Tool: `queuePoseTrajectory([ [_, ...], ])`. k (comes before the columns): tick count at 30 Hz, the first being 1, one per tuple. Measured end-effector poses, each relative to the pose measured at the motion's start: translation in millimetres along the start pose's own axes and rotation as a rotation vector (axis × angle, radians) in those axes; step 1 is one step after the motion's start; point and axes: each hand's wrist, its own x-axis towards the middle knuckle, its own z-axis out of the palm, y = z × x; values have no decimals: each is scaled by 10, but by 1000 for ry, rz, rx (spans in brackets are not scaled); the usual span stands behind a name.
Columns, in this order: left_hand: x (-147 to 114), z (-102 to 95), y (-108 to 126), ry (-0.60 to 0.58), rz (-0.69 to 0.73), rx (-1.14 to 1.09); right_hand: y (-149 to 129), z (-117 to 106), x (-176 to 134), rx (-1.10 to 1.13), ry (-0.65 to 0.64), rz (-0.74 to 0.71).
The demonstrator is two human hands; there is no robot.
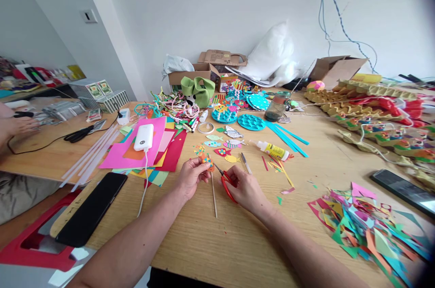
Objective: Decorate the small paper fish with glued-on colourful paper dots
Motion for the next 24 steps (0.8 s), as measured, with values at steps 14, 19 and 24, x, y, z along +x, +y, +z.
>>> queuePoseTrajectory([
  [14, 6, -6, -3, 24, 11, -6, -3, 0, -3, -27, 3, -19],
  [19, 6, -4, -3, 25, 12, -1, 10, 10, -1, -23, 9, -32],
  [24, 7, -2, 0, 35, 25, 0, 4, 3, -2, -28, 16, -36],
])
